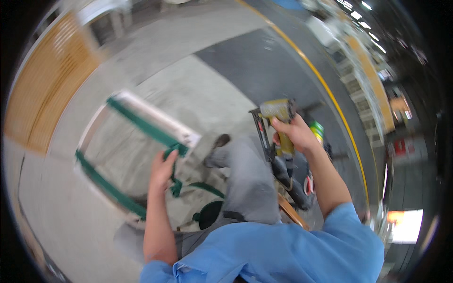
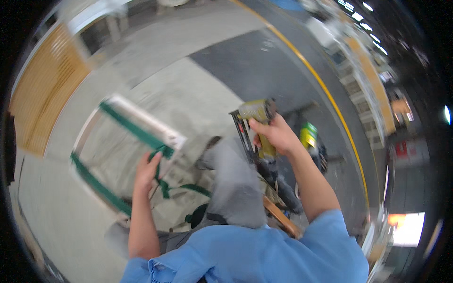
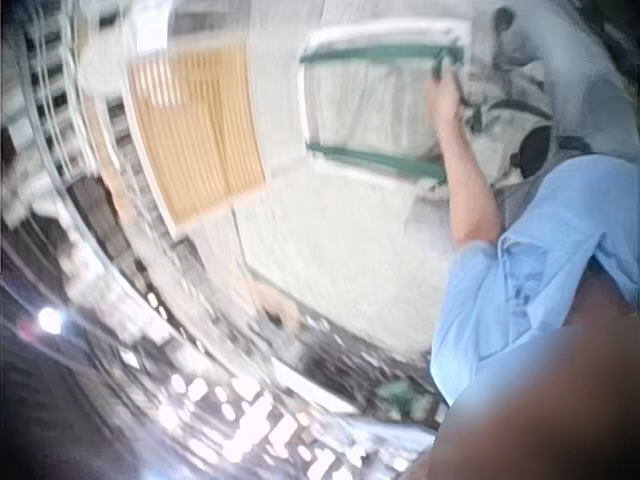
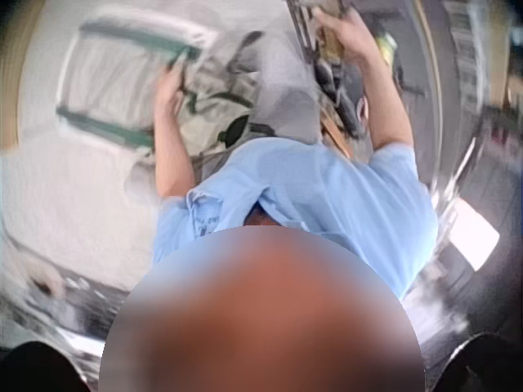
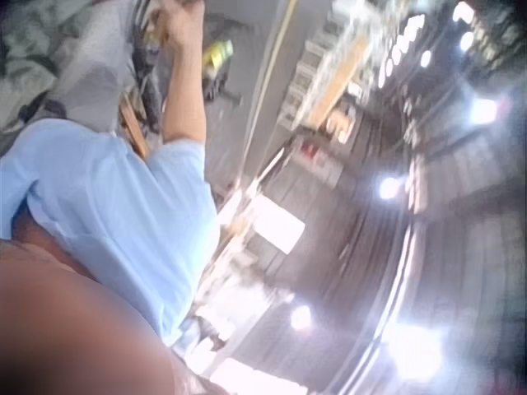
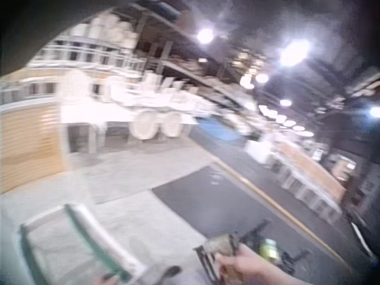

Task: The person attaches a protective sheet to a chair seat using a staple gun, then moves to another chair and staples green webbing straps across the seat frame.

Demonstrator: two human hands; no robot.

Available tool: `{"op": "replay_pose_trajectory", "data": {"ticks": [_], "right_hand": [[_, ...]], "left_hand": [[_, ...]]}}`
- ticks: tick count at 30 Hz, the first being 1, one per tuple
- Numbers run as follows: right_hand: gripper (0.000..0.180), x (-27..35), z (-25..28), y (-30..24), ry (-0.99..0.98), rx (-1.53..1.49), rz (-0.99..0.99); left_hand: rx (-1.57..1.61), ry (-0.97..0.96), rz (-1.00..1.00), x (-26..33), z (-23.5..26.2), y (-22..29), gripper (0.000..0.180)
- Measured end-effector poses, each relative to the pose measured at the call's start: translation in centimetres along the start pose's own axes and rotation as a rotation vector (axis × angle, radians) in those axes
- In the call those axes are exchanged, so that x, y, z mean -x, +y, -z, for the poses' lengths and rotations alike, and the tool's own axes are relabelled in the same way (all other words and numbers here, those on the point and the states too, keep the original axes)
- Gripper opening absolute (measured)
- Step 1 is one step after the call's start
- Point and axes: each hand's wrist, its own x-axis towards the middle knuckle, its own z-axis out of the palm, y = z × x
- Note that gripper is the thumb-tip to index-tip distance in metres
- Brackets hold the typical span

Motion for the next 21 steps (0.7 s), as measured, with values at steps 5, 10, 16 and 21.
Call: {"op": "replay_pose_trajectory", "data": {"ticks": [5,10,16,21], "right_hand": [[0.040,3.3,13.8,6.7,0.230,-0.152,-0.204],[0.040,4.3,18.2,17.7,0.217,-0.343,-0.382],[0.060,3.7,18.7,21.7,0.360,-0.138,-0.507],[0.036,7.6,22.4,22.7,0.418,0.587,-0.400]], "left_hand": [[0.146,-0.056,0.034,2.5,-3.6,-1.0,0.033],[0.018,-0.003,-0.017,3.1,-5.2,-3.6,0.035],[0.083,-0.016,0.079,3.8,-4.9,-2.3,0.036],[0.059,-0.013,0.097,4.4,-4.9,-3.3,0.038]]}}
